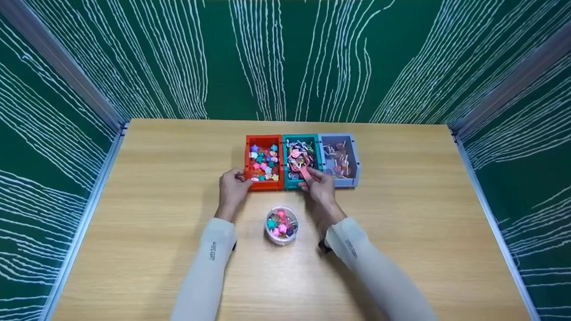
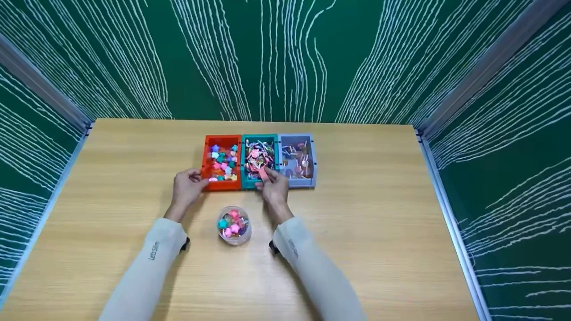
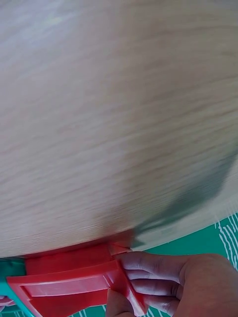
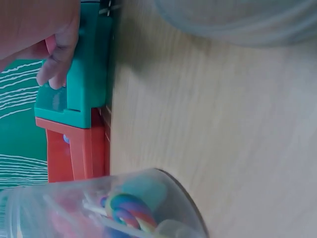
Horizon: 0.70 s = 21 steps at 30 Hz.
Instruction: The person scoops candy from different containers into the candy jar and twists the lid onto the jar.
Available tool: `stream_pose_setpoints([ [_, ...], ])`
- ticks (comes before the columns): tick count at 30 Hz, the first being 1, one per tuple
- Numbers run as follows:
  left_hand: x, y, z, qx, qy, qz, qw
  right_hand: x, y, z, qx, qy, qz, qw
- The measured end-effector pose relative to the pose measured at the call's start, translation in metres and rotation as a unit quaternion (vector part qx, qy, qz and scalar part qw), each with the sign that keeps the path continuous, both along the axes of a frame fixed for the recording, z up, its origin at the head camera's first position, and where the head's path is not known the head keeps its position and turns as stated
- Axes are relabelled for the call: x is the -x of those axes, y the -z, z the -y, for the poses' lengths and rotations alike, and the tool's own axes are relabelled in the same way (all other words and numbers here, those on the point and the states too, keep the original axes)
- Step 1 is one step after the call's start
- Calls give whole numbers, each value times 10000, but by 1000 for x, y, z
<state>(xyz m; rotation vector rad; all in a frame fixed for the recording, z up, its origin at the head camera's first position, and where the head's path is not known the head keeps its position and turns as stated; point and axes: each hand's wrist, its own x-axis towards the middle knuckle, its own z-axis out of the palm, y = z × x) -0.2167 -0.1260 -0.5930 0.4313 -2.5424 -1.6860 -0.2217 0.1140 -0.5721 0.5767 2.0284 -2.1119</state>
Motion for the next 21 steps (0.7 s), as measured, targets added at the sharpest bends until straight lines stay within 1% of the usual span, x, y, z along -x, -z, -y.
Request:
stream_pose_setpoints([
  [3,-1,1,1,37,-38,-45,10000,0,0,2,66,33,60,10000],
  [7,-2,2,1,58,-10,-123,9999,-3,2,4,239,289,71,9993],
  [10,-1,3,0,62,24,-148,9999,-4,2,5,252,418,59,9988],
  [15,0,1,-1,15,-25,-77,10000,-3,-1,5,144,309,41,9994],
  [19,0,-1,0,-17,-25,28,10000,-2,-1,6,58,279,117,9995],
  [21,1,-2,0,-21,-18,31,10000,-1,0,7,-17,246,72,9997],
])
